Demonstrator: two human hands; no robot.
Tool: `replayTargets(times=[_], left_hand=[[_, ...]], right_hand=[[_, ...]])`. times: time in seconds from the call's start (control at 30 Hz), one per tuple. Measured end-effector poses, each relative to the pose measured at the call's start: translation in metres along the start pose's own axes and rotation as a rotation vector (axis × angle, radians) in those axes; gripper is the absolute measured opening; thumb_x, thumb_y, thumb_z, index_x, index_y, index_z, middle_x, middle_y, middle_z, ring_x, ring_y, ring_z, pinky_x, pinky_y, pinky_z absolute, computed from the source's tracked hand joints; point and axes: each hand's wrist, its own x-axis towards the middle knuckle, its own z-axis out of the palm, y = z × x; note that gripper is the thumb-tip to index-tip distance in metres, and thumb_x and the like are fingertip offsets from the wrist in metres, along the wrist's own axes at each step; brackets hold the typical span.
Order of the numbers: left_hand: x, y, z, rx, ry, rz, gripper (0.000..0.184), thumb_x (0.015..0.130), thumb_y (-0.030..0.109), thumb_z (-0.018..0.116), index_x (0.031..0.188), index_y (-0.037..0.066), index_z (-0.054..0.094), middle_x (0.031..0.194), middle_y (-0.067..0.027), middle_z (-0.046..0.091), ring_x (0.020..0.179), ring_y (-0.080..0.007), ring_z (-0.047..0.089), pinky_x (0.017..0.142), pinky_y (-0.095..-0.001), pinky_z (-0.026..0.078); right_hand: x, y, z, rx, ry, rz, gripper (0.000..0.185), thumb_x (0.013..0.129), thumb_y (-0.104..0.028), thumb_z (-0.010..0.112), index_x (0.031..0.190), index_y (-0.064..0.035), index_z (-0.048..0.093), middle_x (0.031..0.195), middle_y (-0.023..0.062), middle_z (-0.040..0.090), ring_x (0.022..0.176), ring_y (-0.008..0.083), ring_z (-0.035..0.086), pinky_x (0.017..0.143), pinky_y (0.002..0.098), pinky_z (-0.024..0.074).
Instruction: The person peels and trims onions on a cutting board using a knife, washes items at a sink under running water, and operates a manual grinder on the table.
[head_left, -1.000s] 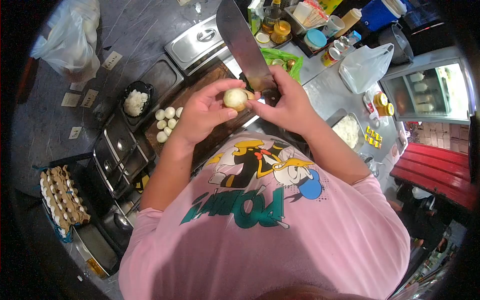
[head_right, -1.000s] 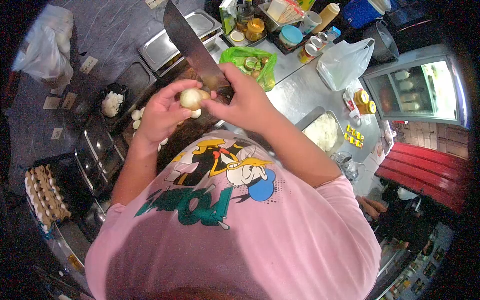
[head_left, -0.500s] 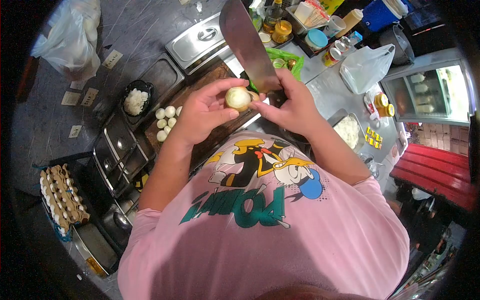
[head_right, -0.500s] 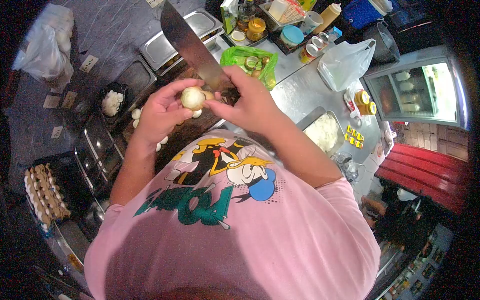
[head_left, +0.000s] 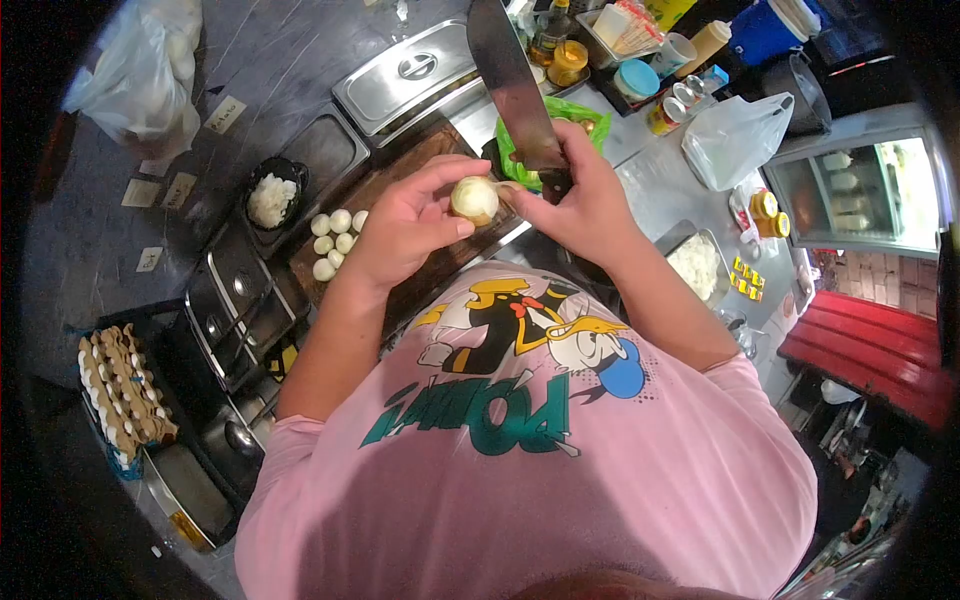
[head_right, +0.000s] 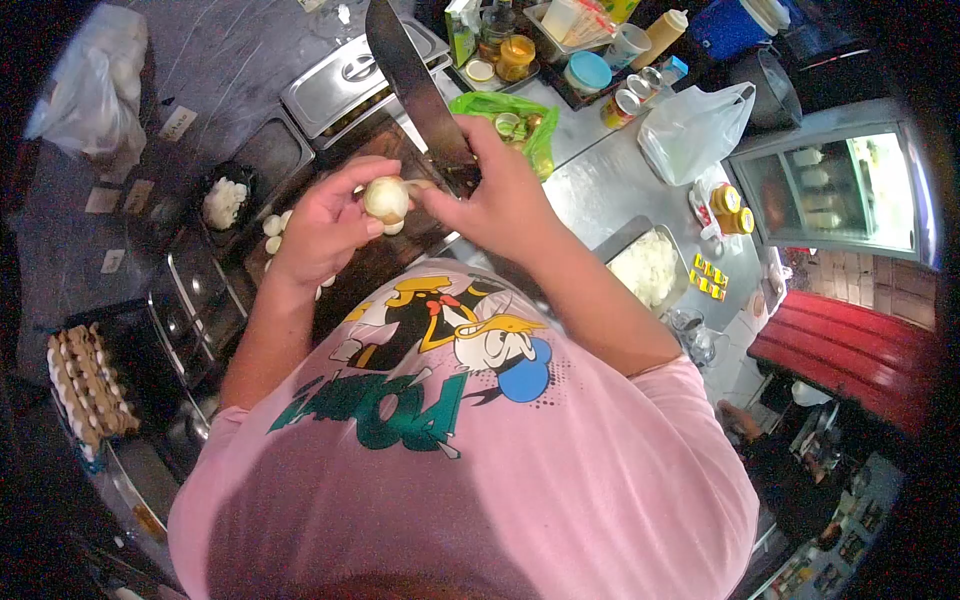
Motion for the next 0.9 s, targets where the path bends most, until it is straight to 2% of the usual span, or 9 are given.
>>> replayTargets(times=[0.1, 0.17, 0.27, 0.5, 0.6, 0.67, 0.8, 0.9], left_hand=[[0.000, 0.001, 0.000, -0.031, -0.018, -0.036, 0.064, 0.094, -0.003, 0.075, 0.155, -0.003, 0.057, 0.145, -0.0097, 0.057, 0.135, -0.0207, 0.061, 0.116, -0.0359, 0.049], [-0.001, 0.006, 0.006, -0.100, 0.065, -0.091, 0.063, 0.094, -0.004, 0.075, 0.153, -0.004, 0.056, 0.144, -0.0106, 0.059, 0.132, -0.0203, 0.064, 0.114, -0.0357, 0.052], [0.000, 0.003, 0.001, -0.101, 0.075, -0.117, 0.062, 0.093, -0.004, 0.075, 0.152, -0.004, 0.054, 0.147, -0.0129, 0.061, 0.130, -0.0208, 0.067, 0.113, -0.0366, 0.054], [-0.003, -0.007, -0.006, -0.182, -0.007, -0.189, 0.059, 0.095, -0.003, 0.074, 0.150, -0.005, 0.055, 0.152, -0.0164, 0.062, 0.134, -0.0228, 0.066, 0.114, -0.0387, 0.054], [0.000, -0.012, -0.001, -0.290, 0.000, -0.095, 0.053, 0.098, 0.001, 0.072, 0.149, -0.002, 0.057, 0.143, -0.0144, 0.067, 0.128, -0.0214, 0.068, 0.109, -0.0379, 0.056], [-0.001, -0.021, -0.009, -0.369, 0.088, -0.219, 0.055, 0.101, 0.012, 0.075, 0.151, 0.004, 0.056, 0.139, -0.0127, 0.069, 0.119, -0.0237, 0.071, 0.103, -0.0389, 0.059], [0.002, -0.032, -0.014, -0.334, 0.115, -0.244, 0.051, 0.103, 0.011, 0.072, 0.151, 0.006, 0.057, 0.138, -0.0113, 0.068, 0.116, -0.0214, 0.071, 0.099, -0.0383, 0.059], [0.006, -0.026, -0.011, -0.333, 0.148, -0.254, 0.047, 0.102, 0.006, 0.072, 0.147, 0.001, 0.060, 0.134, -0.0114, 0.068, 0.117, -0.0178, 0.068, 0.100, -0.0345, 0.056]], right_hand=[[0.000, 0.007, 0.006, -0.013, 0.003, -0.068, 0.067, 0.090, -0.014, 0.090, 0.145, -0.0038, 0.053, 0.124, 0.0083, 0.075, 0.113, 0.0154, 0.072, 0.100, 0.0335, 0.0568], [-0.002, 0.011, 0.015, 0.194, -0.013, -0.040, 0.063, 0.093, -0.009, 0.086, 0.145, -0.0047, 0.051, 0.123, 0.0074, 0.074, 0.114, 0.0148, 0.072, 0.104, 0.0339, 0.0560], [-0.004, 0.014, 0.021, 0.192, -0.023, -0.042, 0.059, 0.095, -0.003, 0.081, 0.145, -0.0051, 0.050, 0.123, 0.0076, 0.073, 0.116, 0.0146, 0.071, 0.106, 0.0338, 0.0554], [0.002, 0.017, 0.022, 0.236, 0.032, 0.033, 0.059, 0.096, -0.002, 0.078, 0.147, -0.0048, 0.048, 0.124, 0.0076, 0.072, 0.116, 0.0153, 0.071, 0.105, 0.0334, 0.0559], [0.004, 0.021, 0.022, 0.225, 0.025, 0.016, 0.059, 0.096, -0.002, 0.078, 0.147, -0.0047, 0.048, 0.124, 0.0074, 0.071, 0.116, 0.0148, 0.071, 0.104, 0.0333, 0.0557], [0.004, 0.020, 0.020, 0.287, -0.004, 0.051, 0.059, 0.096, -0.002, 0.078, 0.147, -0.0045, 0.048, 0.124, 0.0072, 0.071, 0.115, 0.0146, 0.070, 0.104, 0.0329, 0.0554], [0.005, 0.021, 0.019, 0.258, -0.018, 0.069, 0.060, 0.096, -0.002, 0.078, 0.148, -0.0045, 0.048, 0.125, 0.0071, 0.071, 0.116, 0.0145, 0.069, 0.104, 0.0328, 0.0548], [0.005, 0.021, 0.017, 0.268, -0.023, 0.062, 0.059, 0.096, -0.001, 0.077, 0.148, -0.0044, 0.049, 0.126, 0.0070, 0.070, 0.117, 0.0145, 0.069, 0.106, 0.0328, 0.0538]])
